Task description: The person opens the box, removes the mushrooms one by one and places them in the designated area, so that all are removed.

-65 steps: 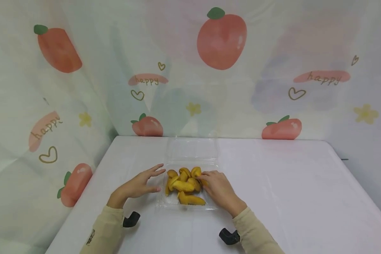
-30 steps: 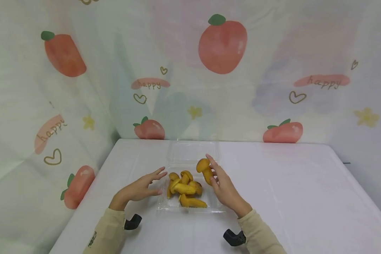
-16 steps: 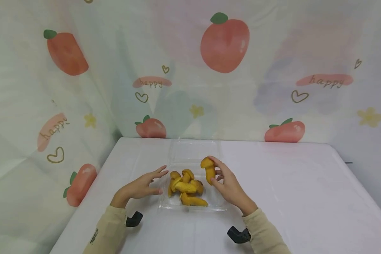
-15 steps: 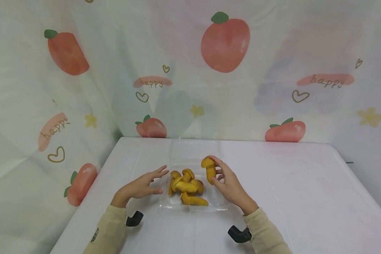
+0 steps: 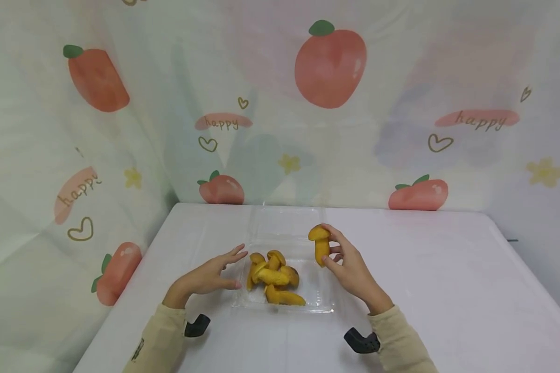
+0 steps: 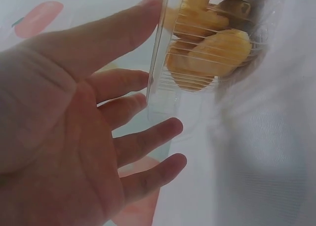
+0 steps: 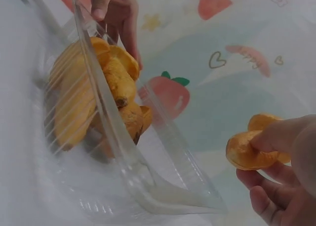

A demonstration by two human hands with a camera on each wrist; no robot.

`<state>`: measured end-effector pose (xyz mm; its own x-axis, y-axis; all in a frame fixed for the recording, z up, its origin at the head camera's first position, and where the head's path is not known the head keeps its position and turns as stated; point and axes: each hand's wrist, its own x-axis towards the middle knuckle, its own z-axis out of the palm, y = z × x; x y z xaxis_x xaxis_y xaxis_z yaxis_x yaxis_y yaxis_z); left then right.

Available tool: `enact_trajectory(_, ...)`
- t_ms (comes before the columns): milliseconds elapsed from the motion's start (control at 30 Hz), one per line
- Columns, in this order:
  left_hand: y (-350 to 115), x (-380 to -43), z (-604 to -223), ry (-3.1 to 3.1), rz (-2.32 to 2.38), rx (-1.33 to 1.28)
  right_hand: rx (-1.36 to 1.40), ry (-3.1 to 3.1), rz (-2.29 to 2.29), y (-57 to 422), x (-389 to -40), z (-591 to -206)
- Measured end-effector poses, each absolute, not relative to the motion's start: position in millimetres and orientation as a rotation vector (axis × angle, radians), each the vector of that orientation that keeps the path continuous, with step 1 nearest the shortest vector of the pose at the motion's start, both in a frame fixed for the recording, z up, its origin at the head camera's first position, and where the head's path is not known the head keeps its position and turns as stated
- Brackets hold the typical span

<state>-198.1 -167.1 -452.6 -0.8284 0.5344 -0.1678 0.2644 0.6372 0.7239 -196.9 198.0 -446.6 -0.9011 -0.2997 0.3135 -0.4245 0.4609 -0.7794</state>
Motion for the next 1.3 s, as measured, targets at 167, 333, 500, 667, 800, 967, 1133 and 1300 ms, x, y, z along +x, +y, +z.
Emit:
enact_trajectory(167,-167,-196,-453,2.504,1.029,0.624,0.628,-2.536,1.402,209,-199,-446)
enact_trajectory(333,-167,-197,-453,2.510,1.056,0.614,0.608,-2.511,1.384,222,-202,-446)
enact_trajectory(500,-168,-196,-456,2.496,1.053,0.621,0.591,-2.523,1.358,235,-204,-449)
enact_trajectory(667,-168,-196,-455,2.509,1.055,0.644,0.567,-2.568,1.346,246,-209,-452)
enact_trajectory(800,-167,-197,-454,2.511,1.056,0.636,0.527,-2.641,1.344,252,-211,-453)
enact_trajectory(967,-167,-194,-453,2.495,1.056,0.618,0.510,-2.719,1.378,259,-211,-453)
enact_trajectory(1133,-166,-196,-451,2.521,1.040,0.657,0.526,-2.762,1.424,265,-213,-458)
enact_trajectory(1300,-166,-198,-453,2.517,1.047,0.628,0.558,-2.779,1.507,270,-220,-469)
